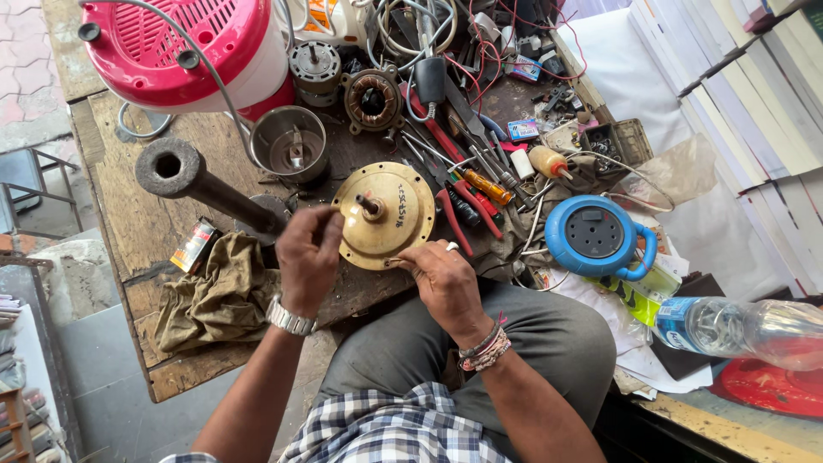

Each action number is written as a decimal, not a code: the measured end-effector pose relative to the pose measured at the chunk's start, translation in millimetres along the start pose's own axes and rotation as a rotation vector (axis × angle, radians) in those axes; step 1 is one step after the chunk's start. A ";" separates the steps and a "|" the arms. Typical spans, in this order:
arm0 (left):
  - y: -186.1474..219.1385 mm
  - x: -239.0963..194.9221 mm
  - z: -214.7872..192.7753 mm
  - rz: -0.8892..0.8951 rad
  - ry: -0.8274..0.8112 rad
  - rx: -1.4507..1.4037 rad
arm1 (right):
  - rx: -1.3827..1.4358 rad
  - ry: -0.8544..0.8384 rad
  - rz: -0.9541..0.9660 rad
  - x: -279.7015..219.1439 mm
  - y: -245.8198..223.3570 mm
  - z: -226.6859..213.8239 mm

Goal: The person disassembles a small electrical motor by removing screws and detaching the housing. They use a screwdriver and pliers to separate the components and inspect the internal copper windings.

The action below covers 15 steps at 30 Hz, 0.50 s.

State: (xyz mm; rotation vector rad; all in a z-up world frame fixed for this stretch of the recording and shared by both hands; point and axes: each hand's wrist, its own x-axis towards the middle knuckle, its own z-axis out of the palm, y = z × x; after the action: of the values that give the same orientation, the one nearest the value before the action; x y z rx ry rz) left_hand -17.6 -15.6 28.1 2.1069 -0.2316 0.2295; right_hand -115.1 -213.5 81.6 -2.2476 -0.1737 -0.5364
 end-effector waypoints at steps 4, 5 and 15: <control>-18.6 42.4 12.4 0.414 0.212 0.441 | -0.017 0.010 -0.020 -2.4 0.2 1.0; -26.5 50.8 15.4 0.439 0.222 0.556 | -0.013 -0.005 -0.010 -4.3 -0.8 2.3; -74.6 92.0 25.2 0.236 0.298 0.845 | -0.011 0.038 -0.023 -1.6 2.2 2.3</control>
State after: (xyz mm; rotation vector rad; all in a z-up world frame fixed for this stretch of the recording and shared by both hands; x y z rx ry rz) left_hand 92.0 -5.6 -22.5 2.8261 -0.2257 0.9036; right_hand -115.2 -213.3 78.1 -2.2471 -0.1772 -0.5936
